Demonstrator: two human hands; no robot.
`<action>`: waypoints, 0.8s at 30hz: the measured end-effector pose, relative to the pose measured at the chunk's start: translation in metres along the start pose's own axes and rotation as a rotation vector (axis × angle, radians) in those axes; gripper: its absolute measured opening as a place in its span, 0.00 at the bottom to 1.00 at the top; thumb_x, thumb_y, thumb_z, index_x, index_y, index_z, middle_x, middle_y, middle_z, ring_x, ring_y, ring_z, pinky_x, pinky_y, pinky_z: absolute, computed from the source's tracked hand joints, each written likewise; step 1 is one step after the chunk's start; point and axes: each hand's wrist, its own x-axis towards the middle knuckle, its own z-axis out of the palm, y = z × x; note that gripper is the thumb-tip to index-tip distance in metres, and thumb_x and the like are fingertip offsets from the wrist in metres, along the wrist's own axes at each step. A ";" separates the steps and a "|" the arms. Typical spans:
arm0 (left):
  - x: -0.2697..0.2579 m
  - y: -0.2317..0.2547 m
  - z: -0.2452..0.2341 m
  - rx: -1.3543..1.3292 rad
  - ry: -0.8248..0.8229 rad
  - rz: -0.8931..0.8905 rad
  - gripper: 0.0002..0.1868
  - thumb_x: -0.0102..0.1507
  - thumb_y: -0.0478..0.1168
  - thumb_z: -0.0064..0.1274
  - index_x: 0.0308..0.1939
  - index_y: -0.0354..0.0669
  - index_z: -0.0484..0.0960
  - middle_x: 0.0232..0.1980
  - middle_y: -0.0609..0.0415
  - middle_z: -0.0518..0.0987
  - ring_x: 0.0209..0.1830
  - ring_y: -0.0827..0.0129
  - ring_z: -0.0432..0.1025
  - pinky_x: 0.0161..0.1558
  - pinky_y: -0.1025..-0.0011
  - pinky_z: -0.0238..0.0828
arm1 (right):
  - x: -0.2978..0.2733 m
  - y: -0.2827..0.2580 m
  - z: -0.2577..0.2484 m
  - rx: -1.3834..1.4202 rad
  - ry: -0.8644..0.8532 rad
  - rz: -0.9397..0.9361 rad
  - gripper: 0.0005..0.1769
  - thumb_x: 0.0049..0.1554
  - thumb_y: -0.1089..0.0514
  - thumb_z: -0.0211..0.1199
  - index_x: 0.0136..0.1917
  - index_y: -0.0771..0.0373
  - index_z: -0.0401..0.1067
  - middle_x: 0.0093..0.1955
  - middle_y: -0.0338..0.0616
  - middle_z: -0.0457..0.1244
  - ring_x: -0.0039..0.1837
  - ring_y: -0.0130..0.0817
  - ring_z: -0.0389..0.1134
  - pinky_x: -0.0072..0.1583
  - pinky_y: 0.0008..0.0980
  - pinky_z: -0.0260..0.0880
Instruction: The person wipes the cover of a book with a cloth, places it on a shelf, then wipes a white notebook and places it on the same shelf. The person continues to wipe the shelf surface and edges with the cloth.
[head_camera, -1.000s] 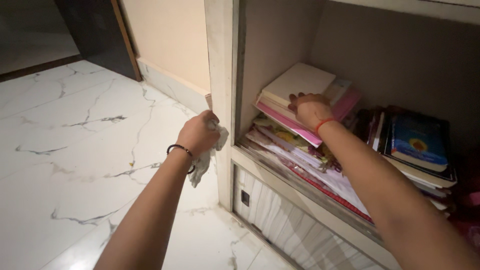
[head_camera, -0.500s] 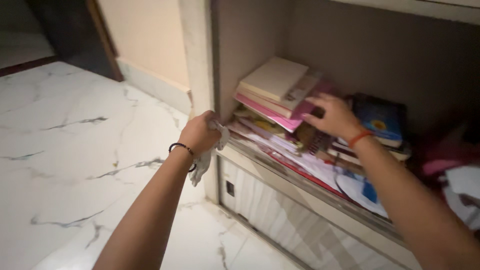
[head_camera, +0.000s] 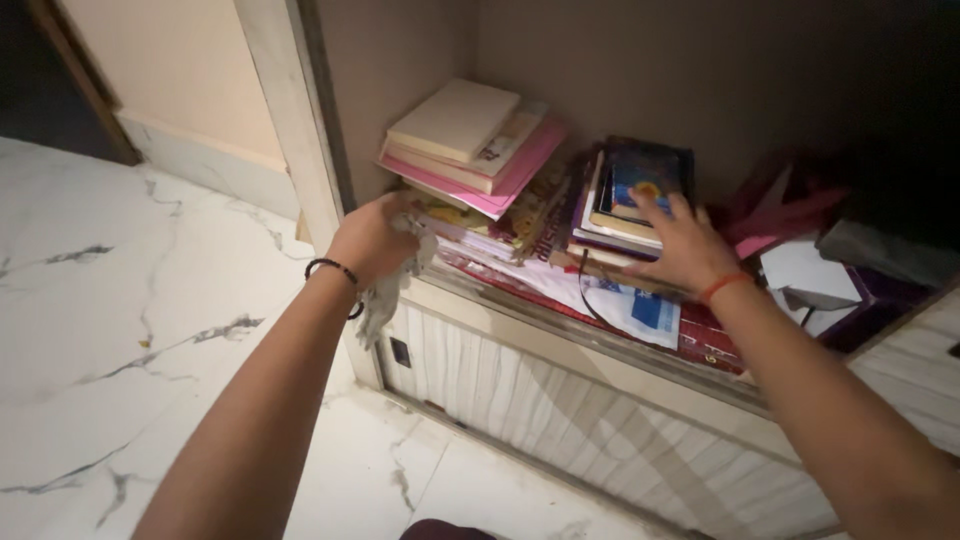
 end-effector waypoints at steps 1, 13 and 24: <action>0.000 -0.001 -0.003 -0.010 0.011 0.033 0.27 0.50 0.39 0.59 0.56 0.49 0.82 0.55 0.45 0.82 0.54 0.47 0.75 0.55 0.59 0.71 | -0.001 -0.003 0.003 -0.020 0.033 0.019 0.63 0.42 0.34 0.75 0.83 0.33 0.46 0.81 0.61 0.47 0.74 0.74 0.53 0.71 0.56 0.62; -0.010 -0.013 0.003 0.010 -0.022 -0.078 0.23 0.51 0.40 0.59 0.52 0.48 0.83 0.49 0.38 0.83 0.52 0.45 0.76 0.54 0.58 0.72 | -0.007 -0.019 -0.004 0.007 0.086 0.067 0.53 0.48 0.41 0.73 0.81 0.33 0.50 0.81 0.57 0.45 0.78 0.66 0.50 0.70 0.56 0.62; -0.008 -0.012 0.020 0.021 -0.081 -0.022 0.22 0.51 0.41 0.59 0.50 0.50 0.84 0.52 0.40 0.82 0.54 0.45 0.75 0.55 0.58 0.71 | 0.008 0.076 0.065 0.660 0.158 0.635 0.50 0.69 0.20 0.40 0.75 0.67 0.68 0.73 0.65 0.62 0.75 0.57 0.62 0.73 0.49 0.59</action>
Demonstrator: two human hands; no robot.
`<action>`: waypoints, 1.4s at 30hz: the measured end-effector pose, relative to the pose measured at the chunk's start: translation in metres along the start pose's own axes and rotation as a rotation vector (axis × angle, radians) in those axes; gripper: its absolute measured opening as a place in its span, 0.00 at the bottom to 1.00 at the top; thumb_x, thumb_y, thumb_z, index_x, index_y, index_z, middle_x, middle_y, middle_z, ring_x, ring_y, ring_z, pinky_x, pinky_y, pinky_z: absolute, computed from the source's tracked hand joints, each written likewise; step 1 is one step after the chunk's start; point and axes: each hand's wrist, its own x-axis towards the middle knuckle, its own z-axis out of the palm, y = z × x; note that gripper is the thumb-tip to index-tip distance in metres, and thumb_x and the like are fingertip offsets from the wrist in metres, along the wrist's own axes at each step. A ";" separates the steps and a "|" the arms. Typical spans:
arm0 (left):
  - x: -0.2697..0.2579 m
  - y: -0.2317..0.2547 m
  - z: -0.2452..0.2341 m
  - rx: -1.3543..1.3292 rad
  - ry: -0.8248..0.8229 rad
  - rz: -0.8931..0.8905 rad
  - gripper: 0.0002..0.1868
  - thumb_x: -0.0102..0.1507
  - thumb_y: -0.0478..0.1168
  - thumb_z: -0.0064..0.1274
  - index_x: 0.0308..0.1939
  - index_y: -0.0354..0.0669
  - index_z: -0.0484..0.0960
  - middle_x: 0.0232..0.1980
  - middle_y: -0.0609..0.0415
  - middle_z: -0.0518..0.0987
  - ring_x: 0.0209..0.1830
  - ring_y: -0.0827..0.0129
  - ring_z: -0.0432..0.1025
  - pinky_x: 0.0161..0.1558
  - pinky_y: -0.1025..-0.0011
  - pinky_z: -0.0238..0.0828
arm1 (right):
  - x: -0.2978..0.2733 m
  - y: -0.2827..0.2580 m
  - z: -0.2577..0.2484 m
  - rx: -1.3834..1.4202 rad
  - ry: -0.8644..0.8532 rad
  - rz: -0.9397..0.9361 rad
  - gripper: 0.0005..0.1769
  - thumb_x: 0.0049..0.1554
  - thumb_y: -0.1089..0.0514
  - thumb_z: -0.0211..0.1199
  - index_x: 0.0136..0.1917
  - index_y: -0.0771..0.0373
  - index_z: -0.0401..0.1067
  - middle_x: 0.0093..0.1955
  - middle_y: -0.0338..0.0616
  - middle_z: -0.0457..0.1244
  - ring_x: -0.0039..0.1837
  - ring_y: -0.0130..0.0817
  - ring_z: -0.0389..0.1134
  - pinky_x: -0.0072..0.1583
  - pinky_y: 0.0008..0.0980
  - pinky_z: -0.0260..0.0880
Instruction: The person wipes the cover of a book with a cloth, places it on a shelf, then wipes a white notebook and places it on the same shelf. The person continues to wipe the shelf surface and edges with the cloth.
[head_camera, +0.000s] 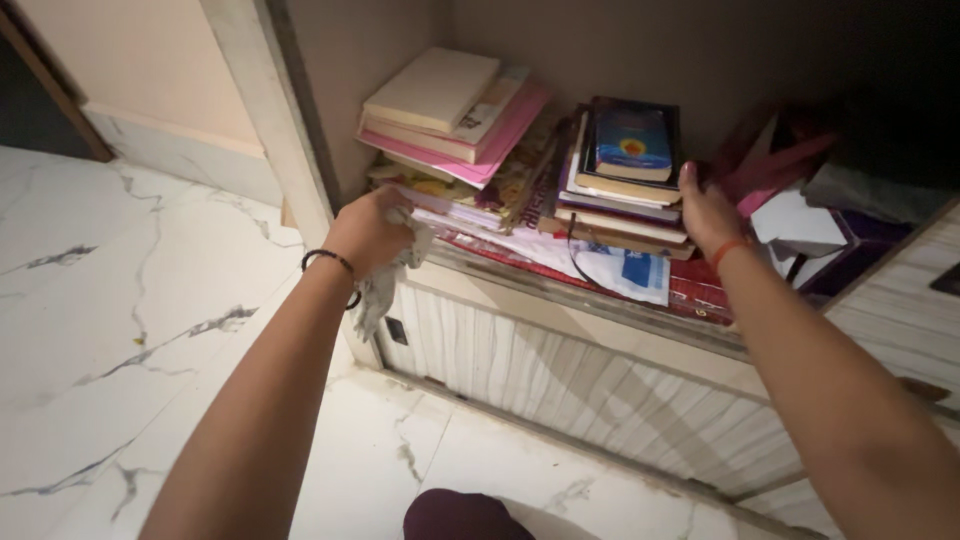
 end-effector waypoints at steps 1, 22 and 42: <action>0.002 0.000 0.002 0.005 -0.012 -0.009 0.22 0.52 0.42 0.59 0.50 0.50 0.83 0.52 0.40 0.82 0.54 0.46 0.75 0.55 0.58 0.71 | 0.005 0.009 0.002 -0.042 -0.028 0.033 0.52 0.69 0.18 0.38 0.75 0.66 0.68 0.74 0.66 0.61 0.75 0.57 0.60 0.74 0.49 0.57; 0.028 -0.019 0.032 0.008 0.028 0.007 0.22 0.49 0.42 0.61 0.49 0.49 0.85 0.52 0.39 0.81 0.56 0.45 0.74 0.59 0.58 0.71 | -0.028 -0.049 0.007 0.758 -0.296 0.286 0.39 0.51 0.33 0.68 0.65 0.60 0.71 0.62 0.53 0.65 0.61 0.48 0.69 0.59 0.53 0.72; 0.026 -0.009 0.030 0.036 -0.002 0.044 0.21 0.52 0.42 0.59 0.50 0.49 0.84 0.50 0.39 0.82 0.53 0.45 0.76 0.56 0.58 0.72 | -0.029 -0.001 0.000 0.638 -0.547 -0.049 0.47 0.47 0.37 0.72 0.70 0.66 0.63 0.69 0.51 0.63 0.69 0.42 0.65 0.70 0.48 0.64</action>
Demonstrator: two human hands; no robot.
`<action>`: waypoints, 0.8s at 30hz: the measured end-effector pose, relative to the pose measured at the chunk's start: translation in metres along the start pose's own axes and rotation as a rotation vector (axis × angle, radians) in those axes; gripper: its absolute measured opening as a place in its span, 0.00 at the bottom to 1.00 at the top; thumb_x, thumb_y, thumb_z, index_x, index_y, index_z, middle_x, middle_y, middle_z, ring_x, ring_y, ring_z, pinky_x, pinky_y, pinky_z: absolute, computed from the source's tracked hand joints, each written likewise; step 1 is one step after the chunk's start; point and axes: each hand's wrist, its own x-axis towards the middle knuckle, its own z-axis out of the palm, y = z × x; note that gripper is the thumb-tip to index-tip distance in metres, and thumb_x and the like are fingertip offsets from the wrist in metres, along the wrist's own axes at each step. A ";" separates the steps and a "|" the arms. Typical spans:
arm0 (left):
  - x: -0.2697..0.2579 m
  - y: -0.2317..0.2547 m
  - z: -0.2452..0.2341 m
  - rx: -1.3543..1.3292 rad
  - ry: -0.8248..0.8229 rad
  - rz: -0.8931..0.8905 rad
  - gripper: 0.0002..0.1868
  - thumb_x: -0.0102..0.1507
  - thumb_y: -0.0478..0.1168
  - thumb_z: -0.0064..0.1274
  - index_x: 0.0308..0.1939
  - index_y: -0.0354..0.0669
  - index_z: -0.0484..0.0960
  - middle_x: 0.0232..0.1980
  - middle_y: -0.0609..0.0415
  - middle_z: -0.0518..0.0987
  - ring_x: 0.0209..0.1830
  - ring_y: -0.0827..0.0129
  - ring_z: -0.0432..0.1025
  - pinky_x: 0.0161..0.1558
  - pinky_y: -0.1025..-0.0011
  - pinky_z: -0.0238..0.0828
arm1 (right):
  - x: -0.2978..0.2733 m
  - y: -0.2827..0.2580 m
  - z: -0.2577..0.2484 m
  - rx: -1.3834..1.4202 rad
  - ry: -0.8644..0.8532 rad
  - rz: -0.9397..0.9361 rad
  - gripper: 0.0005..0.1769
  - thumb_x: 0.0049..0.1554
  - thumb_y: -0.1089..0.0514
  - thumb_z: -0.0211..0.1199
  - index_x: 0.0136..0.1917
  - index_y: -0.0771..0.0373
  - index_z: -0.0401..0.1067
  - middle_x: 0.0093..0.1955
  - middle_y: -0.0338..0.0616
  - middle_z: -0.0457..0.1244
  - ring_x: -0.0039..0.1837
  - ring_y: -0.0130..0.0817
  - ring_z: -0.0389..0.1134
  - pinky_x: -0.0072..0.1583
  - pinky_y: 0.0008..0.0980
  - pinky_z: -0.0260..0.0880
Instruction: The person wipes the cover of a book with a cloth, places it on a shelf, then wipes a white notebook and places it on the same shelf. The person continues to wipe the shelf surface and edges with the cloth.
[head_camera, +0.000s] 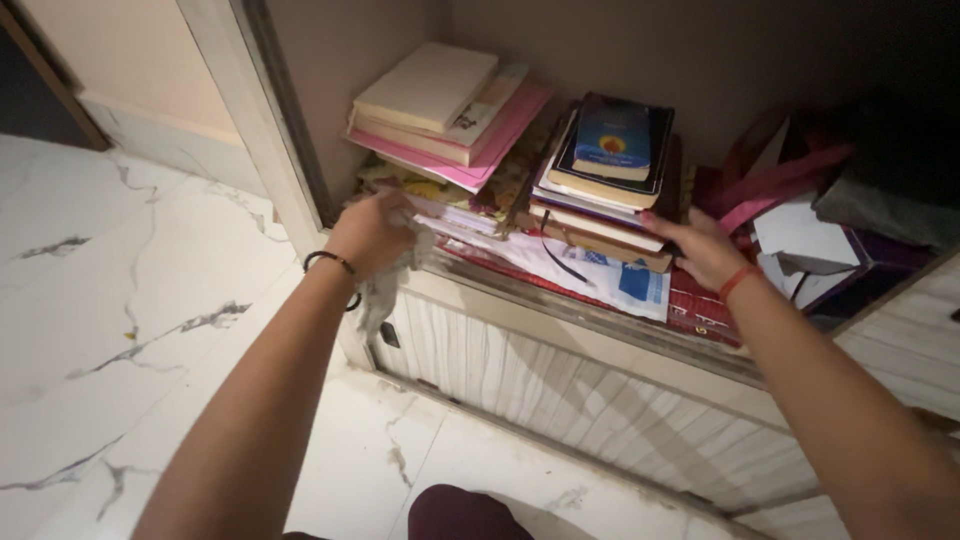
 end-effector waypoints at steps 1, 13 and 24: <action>-0.004 -0.003 0.000 -0.015 0.004 -0.015 0.21 0.51 0.42 0.59 0.49 0.49 0.84 0.50 0.40 0.82 0.52 0.45 0.76 0.55 0.57 0.72 | 0.000 0.011 -0.001 -0.069 0.002 -0.064 0.49 0.46 0.39 0.74 0.71 0.68 0.62 0.70 0.52 0.63 0.70 0.42 0.64 0.72 0.46 0.62; -0.019 -0.034 -0.031 0.002 0.055 -0.028 0.20 0.51 0.41 0.58 0.48 0.51 0.85 0.50 0.43 0.83 0.50 0.45 0.76 0.53 0.57 0.73 | 0.001 -0.081 0.158 -0.946 0.479 -1.202 0.30 0.56 0.51 0.71 0.69 0.61 0.69 0.73 0.58 0.60 0.76 0.58 0.58 0.77 0.49 0.56; -0.004 -0.045 -0.047 0.029 0.052 -0.166 0.22 0.52 0.42 0.56 0.51 0.53 0.85 0.49 0.42 0.83 0.51 0.45 0.76 0.55 0.58 0.73 | 0.137 -0.050 0.245 0.731 0.023 0.129 0.23 0.54 0.51 0.68 0.61 0.61 0.71 0.59 0.45 0.68 0.57 0.41 0.71 0.55 0.49 0.71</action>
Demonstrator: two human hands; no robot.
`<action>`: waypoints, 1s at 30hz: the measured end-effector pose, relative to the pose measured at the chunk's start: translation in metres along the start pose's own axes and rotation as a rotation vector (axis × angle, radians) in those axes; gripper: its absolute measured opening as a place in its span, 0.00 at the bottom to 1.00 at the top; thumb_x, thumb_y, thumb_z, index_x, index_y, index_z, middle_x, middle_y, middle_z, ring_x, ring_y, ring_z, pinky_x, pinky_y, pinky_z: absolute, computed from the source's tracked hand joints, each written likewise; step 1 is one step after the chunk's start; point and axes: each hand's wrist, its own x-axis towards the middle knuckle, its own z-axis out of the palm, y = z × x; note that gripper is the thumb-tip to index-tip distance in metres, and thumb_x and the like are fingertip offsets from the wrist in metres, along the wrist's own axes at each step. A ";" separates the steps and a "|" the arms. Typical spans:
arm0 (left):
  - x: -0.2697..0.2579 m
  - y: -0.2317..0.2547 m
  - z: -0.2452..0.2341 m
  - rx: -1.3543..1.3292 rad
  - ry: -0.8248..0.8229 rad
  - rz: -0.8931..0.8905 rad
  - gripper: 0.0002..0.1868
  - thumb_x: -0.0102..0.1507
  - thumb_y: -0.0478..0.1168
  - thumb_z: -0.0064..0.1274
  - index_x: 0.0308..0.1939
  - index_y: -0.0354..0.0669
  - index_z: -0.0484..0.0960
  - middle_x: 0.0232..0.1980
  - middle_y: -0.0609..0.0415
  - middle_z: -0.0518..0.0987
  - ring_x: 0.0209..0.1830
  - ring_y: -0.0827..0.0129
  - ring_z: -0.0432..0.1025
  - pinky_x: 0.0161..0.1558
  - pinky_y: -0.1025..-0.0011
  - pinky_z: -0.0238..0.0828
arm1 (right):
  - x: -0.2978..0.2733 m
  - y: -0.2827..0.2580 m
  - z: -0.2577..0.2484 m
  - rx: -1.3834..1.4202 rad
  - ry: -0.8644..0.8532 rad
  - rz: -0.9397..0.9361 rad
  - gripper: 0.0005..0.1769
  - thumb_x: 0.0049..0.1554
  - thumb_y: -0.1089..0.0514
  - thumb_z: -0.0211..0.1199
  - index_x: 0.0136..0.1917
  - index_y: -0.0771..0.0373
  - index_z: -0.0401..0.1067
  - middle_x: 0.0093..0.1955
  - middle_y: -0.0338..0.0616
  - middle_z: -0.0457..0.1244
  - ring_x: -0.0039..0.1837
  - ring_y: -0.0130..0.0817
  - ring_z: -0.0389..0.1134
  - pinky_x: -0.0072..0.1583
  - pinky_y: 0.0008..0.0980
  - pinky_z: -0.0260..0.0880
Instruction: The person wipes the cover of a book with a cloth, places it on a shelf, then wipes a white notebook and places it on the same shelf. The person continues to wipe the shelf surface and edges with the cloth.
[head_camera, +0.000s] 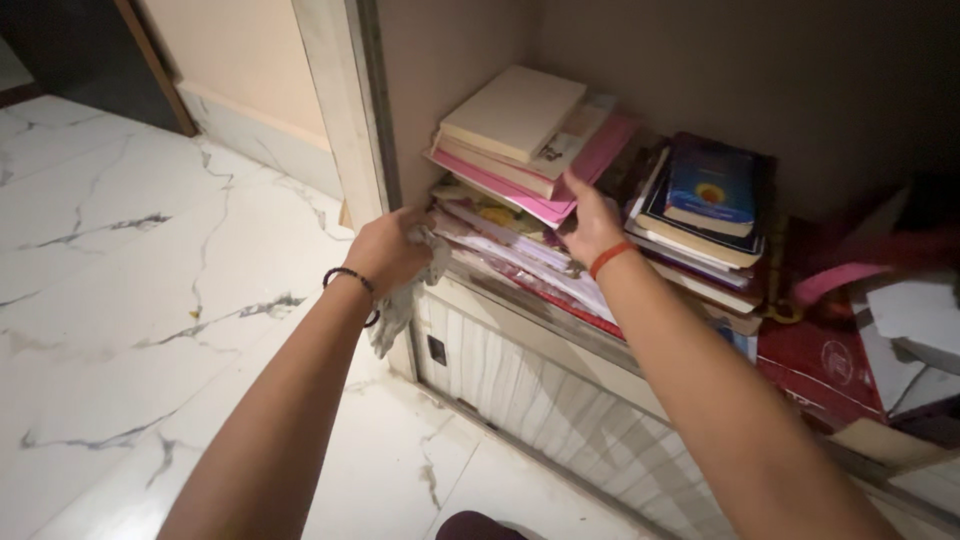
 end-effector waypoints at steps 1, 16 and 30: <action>0.002 -0.002 0.001 -0.007 -0.006 -0.006 0.23 0.52 0.42 0.56 0.52 0.53 0.85 0.49 0.42 0.83 0.51 0.46 0.76 0.55 0.59 0.73 | 0.008 0.001 0.002 0.104 -0.021 -0.014 0.23 0.54 0.53 0.69 0.60 0.63 0.71 0.58 0.48 0.68 0.56 0.44 0.73 0.55 0.50 0.76; 0.023 -0.022 -0.017 0.009 -0.027 -0.078 0.21 0.53 0.41 0.55 0.51 0.56 0.85 0.47 0.43 0.84 0.50 0.48 0.77 0.53 0.59 0.74 | 0.074 0.009 0.019 -0.427 0.291 -0.431 0.18 0.48 0.63 0.66 0.49 0.78 0.73 0.49 0.55 0.69 0.47 0.40 0.71 0.47 0.39 0.71; -0.019 0.003 -0.035 -0.022 -0.001 -0.109 0.23 0.53 0.40 0.55 0.54 0.54 0.84 0.47 0.41 0.84 0.49 0.47 0.77 0.52 0.58 0.74 | 0.029 -0.058 0.014 -1.338 0.070 -0.260 0.28 0.56 0.44 0.65 0.50 0.76 0.76 0.50 0.60 0.70 0.48 0.49 0.74 0.51 0.51 0.77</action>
